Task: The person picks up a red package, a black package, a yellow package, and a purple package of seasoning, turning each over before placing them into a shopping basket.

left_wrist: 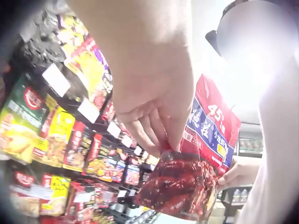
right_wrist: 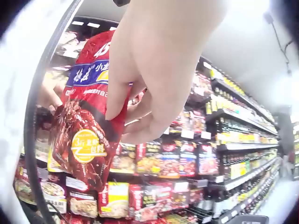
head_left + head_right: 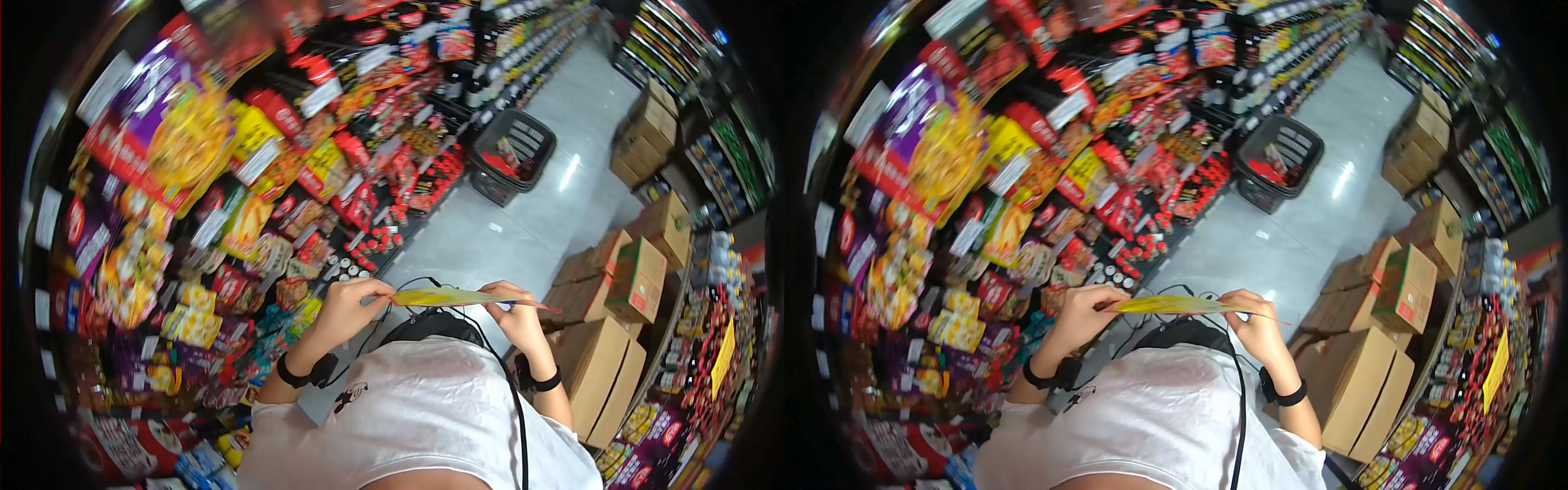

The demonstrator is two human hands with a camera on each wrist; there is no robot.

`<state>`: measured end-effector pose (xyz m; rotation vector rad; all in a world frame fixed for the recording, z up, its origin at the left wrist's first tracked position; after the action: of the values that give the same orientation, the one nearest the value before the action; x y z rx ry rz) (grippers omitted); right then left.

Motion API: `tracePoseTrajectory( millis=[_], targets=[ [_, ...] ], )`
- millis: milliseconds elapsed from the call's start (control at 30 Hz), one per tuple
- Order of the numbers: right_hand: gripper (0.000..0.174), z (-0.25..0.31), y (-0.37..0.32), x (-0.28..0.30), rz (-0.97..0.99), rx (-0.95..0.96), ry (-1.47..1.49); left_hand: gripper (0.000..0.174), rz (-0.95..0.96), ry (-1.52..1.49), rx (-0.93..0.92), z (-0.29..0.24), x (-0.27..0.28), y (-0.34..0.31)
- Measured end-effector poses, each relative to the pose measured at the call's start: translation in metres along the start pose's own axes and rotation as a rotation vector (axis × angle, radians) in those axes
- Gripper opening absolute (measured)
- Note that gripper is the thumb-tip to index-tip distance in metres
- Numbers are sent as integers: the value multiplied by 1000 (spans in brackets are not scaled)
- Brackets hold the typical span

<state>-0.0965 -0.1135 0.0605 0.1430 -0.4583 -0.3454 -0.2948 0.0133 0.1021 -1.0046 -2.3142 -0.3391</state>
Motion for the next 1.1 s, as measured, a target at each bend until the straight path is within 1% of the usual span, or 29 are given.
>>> tracePoseTrajectory(
  millis=[100,167,200,233,300,367,400,433,500,533,633,667,700,767,833,900,967,1000,1100],
  targets=[
    [11,-34,-11,37,-158,-124,-7,9,60,24,-202,-22,-31,55],
    [10,-51,-10,56,-226,-179,-27,8,122,16,-224,-33,-46,91],
    [11,-59,-8,65,-257,-167,-43,9,136,19,-246,-38,-52,108],
    [11,-71,-5,72,-275,-217,-33,9,149,22,-268,-41,-58,124],
    [11,-94,5,86,-314,-312,-13,10,190,-12,-240,-39,-72,160],
    [11,-109,27,102,-322,-347,-27,10,222,-54,-230,-35,-84,201],
    [11,-118,40,111,-328,-367,-23,9,244,-1,-262,-41,-87,222],
    [11,-127,55,118,-335,-388,-19,9,238,-23,-274,-39,-90,245],
    [12,-147,88,134,-357,-390,-49,9,224,-76,-293,-33,-96,294],
    [13,-154,107,145,-362,-390,-66,8,225,-56,-276,-35,-96,320],
    [16,-161,176,178,-367,-356,-70,8,202,-61,-246,-37,-94,397],
    [18,-177,193,187,-342,-364,-101,9,194,-78,-257,-41,-94,422],
    [18,-183,212,201,-368,-305,-135,11,206,-125,-188,-29,-103,450],
    [19,-197,245,223,-408,-209,-189,12,266,9,-125,-26,-118,500],
    [20,-236,270,241,-404,-219,-104,14,278,-109,-147,-14,-142,549],
    [22,-288,285,258,-415,-524,105,16,346,-232,-132,-4,-171,595],
    [23,-348,308,270,-467,-500,296,16,439,-272,-82,29,-215,642],
    [21,-374,321,276,-459,-529,314,14,495,-365,-50,44,-237,663],
    [21,-480,350,277,-370,-618,436,12,517,-322,88,108,-299,719]
  ],
)
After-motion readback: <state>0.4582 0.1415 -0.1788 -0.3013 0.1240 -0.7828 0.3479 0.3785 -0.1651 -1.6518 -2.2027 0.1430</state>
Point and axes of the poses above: each hand's wrist, its own y-axis towards the middle knuckle, its own x-axis out of the back of the hand, z = x × y, the point moved 10 cm from there along y, towards the middle knuckle, and after that the axes turned 5 degrees about x, right-handed, at the moved point
